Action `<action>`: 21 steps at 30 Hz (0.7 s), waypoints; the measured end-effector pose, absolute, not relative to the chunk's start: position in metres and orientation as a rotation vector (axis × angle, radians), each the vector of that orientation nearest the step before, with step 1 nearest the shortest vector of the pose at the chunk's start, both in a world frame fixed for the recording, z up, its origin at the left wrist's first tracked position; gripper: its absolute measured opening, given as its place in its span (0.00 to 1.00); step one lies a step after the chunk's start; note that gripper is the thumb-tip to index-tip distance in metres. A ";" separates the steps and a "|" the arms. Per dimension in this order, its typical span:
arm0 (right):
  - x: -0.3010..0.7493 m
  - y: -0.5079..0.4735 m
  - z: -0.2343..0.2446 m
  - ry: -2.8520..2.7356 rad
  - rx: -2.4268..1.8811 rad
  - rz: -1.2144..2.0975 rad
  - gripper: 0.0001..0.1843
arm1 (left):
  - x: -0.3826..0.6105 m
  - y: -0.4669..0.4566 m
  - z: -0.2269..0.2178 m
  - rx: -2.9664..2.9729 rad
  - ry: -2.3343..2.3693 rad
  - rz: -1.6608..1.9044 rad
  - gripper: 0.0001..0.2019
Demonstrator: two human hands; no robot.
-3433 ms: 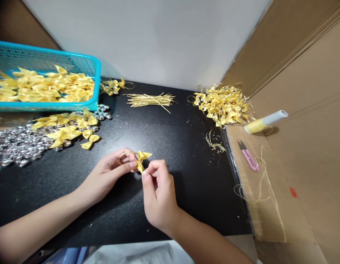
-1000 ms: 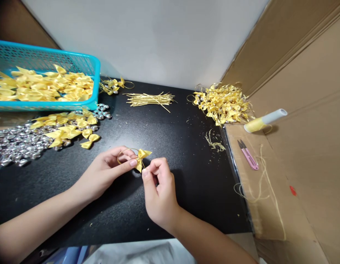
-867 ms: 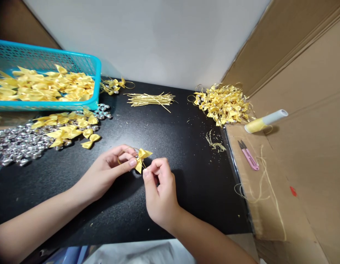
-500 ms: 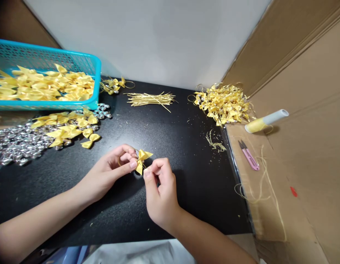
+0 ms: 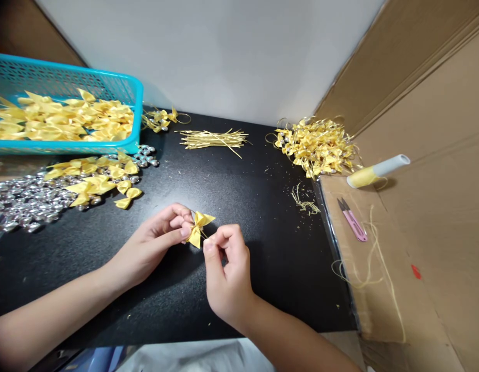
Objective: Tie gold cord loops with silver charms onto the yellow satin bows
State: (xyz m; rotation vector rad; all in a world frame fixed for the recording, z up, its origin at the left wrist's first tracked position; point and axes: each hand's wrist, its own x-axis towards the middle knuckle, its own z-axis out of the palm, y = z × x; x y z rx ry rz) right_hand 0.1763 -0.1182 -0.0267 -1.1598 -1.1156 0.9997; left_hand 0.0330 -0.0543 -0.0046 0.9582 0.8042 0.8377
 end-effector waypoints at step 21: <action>0.176 -0.120 -0.028 -1.151 -1.201 0.901 0.07 | 0.034 -0.057 -0.005 0.947 0.774 0.848 0.08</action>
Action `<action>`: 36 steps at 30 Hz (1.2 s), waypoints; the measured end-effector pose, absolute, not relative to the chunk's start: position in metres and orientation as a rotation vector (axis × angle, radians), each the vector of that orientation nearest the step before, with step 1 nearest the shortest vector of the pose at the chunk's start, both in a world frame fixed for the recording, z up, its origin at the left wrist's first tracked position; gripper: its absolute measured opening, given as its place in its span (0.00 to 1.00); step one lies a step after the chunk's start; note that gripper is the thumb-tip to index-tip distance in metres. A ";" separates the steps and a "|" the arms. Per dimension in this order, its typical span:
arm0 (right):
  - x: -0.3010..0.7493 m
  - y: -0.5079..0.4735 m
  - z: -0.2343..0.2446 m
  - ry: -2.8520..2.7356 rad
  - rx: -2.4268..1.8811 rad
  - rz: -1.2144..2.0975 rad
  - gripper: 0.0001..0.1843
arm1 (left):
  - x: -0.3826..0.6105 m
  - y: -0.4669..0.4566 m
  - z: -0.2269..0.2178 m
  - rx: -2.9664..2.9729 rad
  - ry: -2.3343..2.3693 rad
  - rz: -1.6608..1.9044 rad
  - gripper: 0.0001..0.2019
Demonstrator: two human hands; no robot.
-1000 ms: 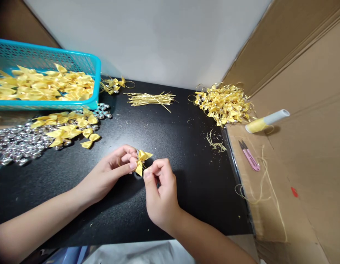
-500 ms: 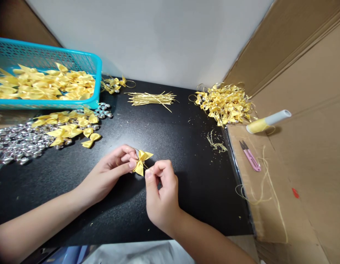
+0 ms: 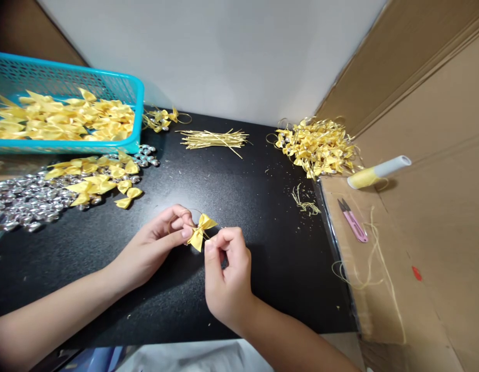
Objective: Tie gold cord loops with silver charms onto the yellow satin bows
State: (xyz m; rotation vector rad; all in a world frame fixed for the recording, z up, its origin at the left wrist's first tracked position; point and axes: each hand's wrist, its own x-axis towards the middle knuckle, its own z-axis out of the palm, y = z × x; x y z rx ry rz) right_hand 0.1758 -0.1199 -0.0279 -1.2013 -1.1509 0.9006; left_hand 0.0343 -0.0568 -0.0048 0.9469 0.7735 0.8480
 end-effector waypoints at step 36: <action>0.176 -0.116 -0.026 -1.101 -1.141 1.007 0.07 | 0.030 -0.057 -0.001 1.540 1.082 0.821 0.07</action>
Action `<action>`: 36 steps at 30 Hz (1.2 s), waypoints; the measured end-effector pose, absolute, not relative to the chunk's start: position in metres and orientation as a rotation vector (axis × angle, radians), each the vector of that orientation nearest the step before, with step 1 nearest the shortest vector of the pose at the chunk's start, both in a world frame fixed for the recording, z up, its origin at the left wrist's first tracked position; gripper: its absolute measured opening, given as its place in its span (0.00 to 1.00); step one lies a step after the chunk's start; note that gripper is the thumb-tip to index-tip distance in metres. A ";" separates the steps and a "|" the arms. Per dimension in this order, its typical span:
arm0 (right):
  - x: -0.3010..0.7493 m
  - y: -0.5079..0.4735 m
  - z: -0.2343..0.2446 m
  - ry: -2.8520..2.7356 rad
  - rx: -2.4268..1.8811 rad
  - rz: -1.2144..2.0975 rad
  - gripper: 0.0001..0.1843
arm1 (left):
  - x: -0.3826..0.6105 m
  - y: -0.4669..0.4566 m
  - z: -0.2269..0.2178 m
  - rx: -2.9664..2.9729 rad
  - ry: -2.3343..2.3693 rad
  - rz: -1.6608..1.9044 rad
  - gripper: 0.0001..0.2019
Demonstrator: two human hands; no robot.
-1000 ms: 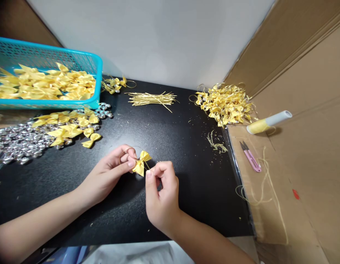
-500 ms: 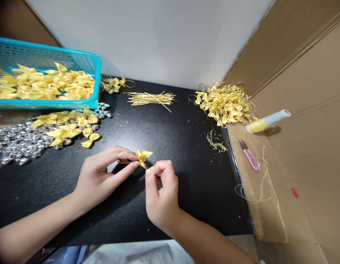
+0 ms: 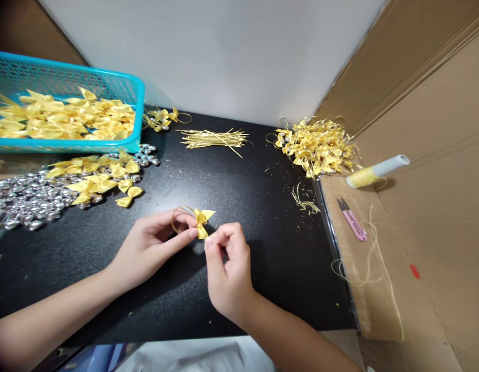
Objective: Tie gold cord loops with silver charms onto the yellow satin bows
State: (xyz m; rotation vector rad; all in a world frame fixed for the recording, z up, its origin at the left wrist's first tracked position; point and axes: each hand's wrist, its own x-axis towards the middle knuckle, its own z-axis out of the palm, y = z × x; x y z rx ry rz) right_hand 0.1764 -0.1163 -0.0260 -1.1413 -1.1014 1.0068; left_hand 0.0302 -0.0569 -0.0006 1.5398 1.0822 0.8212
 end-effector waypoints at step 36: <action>0.176 -0.116 -0.025 -1.114 -1.141 0.994 0.08 | 0.030 -0.059 0.003 1.646 1.159 0.858 0.07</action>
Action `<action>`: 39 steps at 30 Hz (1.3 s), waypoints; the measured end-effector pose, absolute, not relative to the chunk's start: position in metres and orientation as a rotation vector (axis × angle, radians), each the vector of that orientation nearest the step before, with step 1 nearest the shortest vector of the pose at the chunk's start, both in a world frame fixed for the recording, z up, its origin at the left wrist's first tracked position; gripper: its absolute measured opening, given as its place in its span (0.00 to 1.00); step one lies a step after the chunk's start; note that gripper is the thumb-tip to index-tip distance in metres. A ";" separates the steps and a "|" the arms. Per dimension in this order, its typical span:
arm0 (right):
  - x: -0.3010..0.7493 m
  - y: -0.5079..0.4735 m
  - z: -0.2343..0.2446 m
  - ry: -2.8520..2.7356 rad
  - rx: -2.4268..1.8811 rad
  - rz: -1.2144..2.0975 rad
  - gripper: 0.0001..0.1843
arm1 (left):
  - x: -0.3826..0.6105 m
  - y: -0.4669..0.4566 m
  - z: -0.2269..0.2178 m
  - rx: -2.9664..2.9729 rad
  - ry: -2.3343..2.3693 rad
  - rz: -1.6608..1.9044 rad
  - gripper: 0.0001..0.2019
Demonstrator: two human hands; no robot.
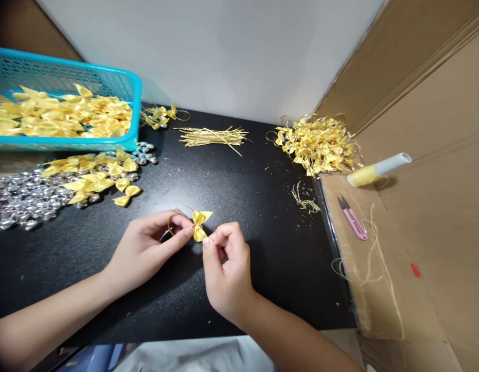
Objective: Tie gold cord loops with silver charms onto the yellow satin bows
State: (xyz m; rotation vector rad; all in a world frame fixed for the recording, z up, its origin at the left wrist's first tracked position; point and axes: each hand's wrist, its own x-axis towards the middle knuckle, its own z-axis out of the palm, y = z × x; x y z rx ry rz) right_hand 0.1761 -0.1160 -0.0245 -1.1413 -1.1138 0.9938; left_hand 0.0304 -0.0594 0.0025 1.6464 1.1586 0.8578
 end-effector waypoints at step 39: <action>0.174 -0.118 -0.031 -1.159 -1.137 0.944 0.11 | 0.034 -0.067 -0.002 2.181 1.133 1.186 0.06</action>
